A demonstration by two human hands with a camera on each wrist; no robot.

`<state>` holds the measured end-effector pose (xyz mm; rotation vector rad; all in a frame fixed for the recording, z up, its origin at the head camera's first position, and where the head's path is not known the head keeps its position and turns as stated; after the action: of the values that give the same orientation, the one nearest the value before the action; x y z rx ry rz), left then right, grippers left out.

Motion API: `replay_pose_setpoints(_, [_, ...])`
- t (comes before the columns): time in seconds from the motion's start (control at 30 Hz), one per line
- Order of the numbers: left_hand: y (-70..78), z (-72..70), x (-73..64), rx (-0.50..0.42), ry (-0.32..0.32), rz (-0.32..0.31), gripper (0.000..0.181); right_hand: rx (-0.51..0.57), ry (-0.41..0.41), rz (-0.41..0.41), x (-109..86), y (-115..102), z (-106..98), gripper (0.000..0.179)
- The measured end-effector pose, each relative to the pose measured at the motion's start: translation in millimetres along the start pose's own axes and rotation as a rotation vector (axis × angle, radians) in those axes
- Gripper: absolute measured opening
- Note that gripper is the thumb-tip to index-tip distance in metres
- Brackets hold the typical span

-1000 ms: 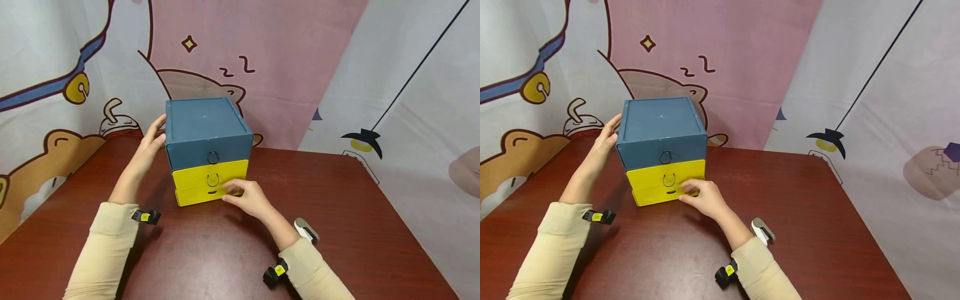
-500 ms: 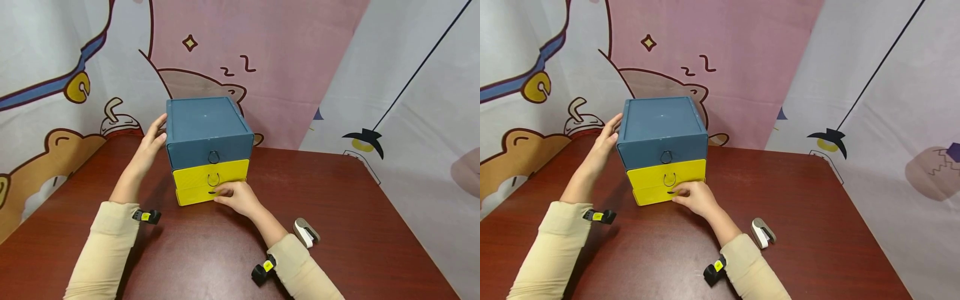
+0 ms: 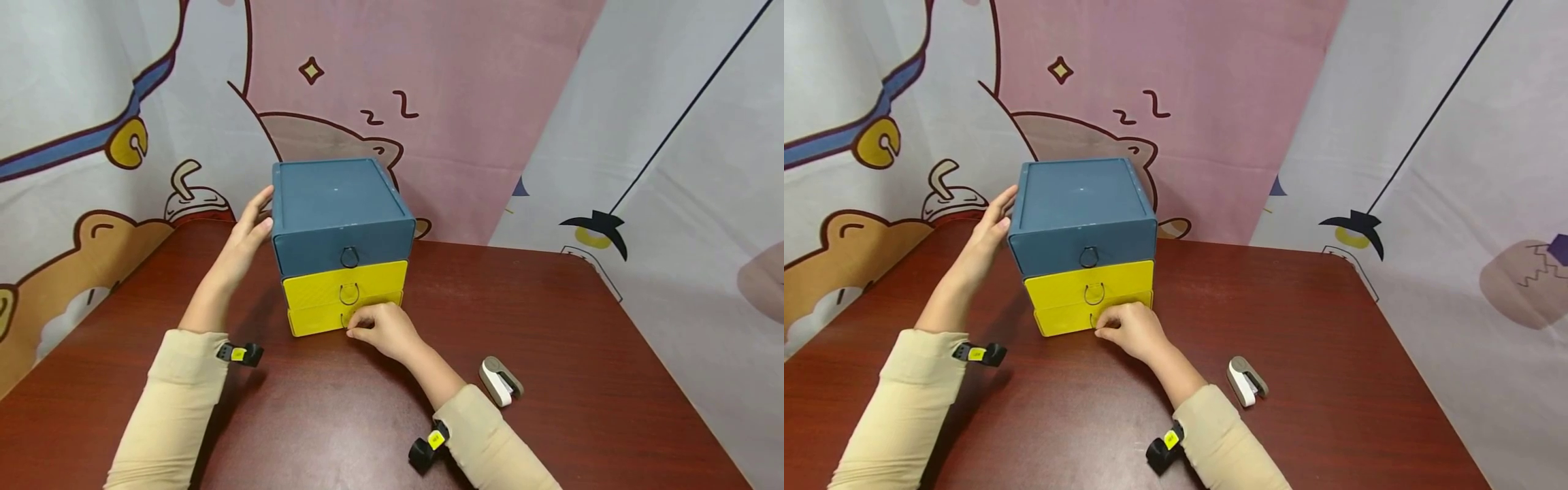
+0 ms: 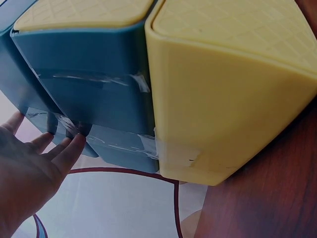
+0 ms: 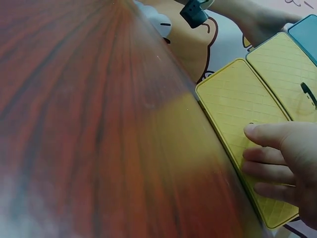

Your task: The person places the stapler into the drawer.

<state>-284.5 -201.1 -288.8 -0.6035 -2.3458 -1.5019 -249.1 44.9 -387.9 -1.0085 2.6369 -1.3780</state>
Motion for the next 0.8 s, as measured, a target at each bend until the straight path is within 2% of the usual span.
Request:
replay_pose_setpoints(0.17, [-0.3,1.4,0.3,0.007,-0.004,-0.001,0.061,-0.013,0.006,0.018,-5.6,-3,-3,0.003])
replay_pose_setpoints(0.47, [-0.2,1.2,0.0,0.008,-0.004,-0.002,0.061,0.024,-0.060,0.027,-22.8,-13,-7,0.005])
replay_pose_setpoints(0.8, [-1.3,-0.1,0.1,0.013,0.000,0.001,0.060,0.029,-0.097,-0.010,-43.0,-28,-7,0.004])
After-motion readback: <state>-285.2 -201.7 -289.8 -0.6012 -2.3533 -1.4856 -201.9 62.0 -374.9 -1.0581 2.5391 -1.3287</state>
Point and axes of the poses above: each hand's wrist, its own x-axis towards the middle knuckle, its own z-axis out of the palm, y = z × x, the point moved 4 cm from there along x, towards the middle knuckle, and after that the axes turned 15 degrees about x, right-handed, at the moved point
